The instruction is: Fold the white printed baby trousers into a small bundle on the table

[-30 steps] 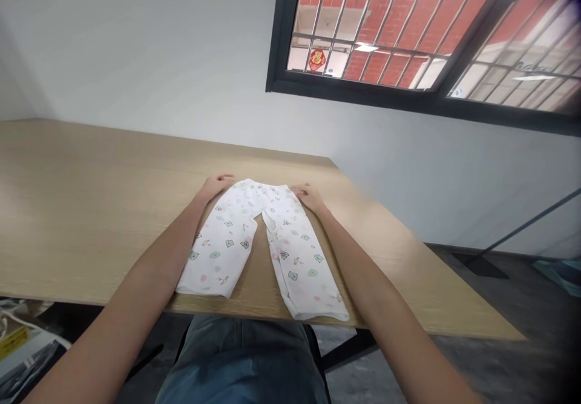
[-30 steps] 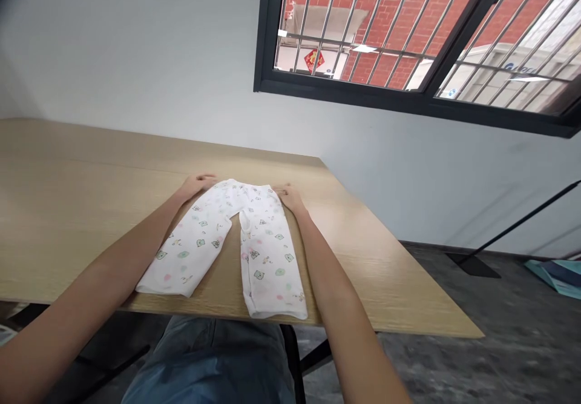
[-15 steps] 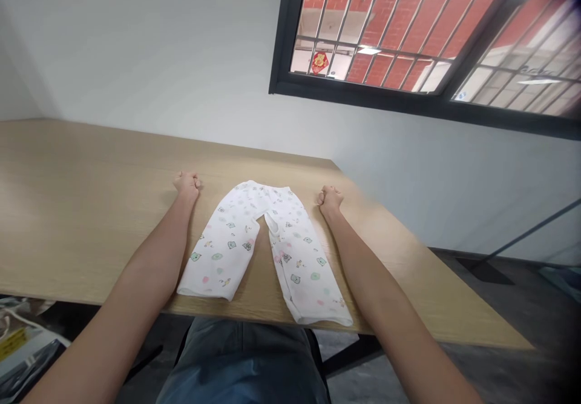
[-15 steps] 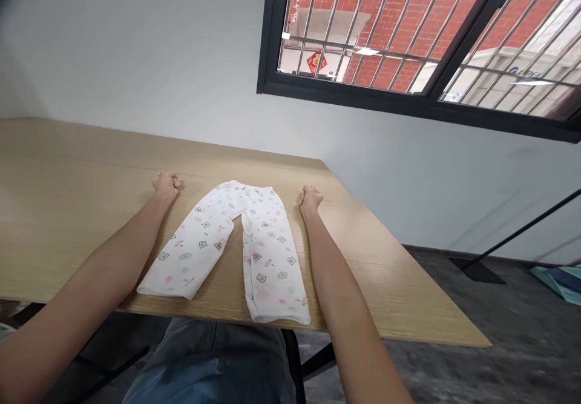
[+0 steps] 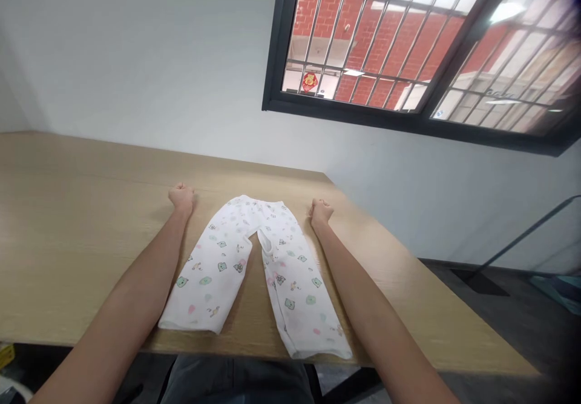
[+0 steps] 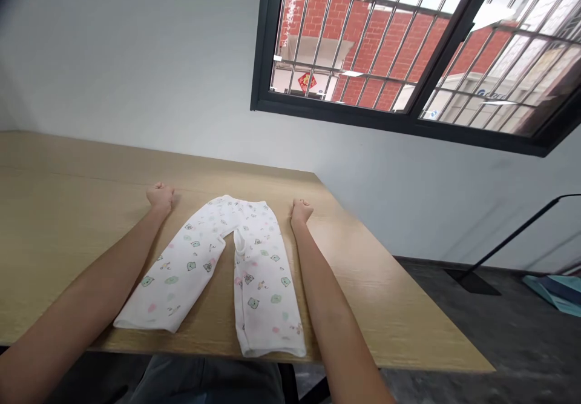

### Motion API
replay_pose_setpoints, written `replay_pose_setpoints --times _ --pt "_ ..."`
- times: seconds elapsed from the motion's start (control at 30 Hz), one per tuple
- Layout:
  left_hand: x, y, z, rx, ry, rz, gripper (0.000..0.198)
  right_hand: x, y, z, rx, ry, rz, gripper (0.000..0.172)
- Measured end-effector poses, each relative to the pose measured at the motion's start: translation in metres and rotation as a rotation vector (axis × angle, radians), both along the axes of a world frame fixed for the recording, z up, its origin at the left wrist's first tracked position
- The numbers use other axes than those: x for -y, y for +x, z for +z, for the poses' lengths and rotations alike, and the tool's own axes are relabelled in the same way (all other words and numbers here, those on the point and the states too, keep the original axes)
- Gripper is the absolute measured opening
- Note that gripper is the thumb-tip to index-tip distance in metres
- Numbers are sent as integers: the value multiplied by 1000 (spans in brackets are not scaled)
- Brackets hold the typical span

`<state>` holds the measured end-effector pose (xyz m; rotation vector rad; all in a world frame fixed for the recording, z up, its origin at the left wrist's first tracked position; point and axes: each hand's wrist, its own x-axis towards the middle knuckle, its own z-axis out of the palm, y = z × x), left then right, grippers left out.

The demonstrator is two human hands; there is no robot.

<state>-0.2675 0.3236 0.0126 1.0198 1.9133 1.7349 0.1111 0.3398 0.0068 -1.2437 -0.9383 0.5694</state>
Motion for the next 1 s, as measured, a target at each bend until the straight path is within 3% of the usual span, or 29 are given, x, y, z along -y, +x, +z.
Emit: replay_pose_setpoints --times 0.13,0.3,0.37,0.5,0.63,0.73,0.9,1.0 --pt "-2 3 -4 -185 -90 -105 32 4 -10 1 238 -20 -18 19" --pt "-4 5 -2 -366 -181 -230 31 10 -23 7 476 25 130 18" --pt "-4 5 0 -406 -202 -256 31 11 -22 9 514 33 195 10" --pt "-2 4 0 -438 -226 -287 31 10 -16 10 525 -1 323 24" --pt "6 7 3 -431 -221 -307 31 9 -16 10 540 -39 419 24" --pt "12 17 27 -415 -183 -338 30 9 -19 10 571 -59 443 22" --pt "26 64 106 -436 46 -504 19 16 -20 13 651 -81 439 19" --pt "41 105 127 -401 217 -629 14 23 -19 14 705 -101 416 21"
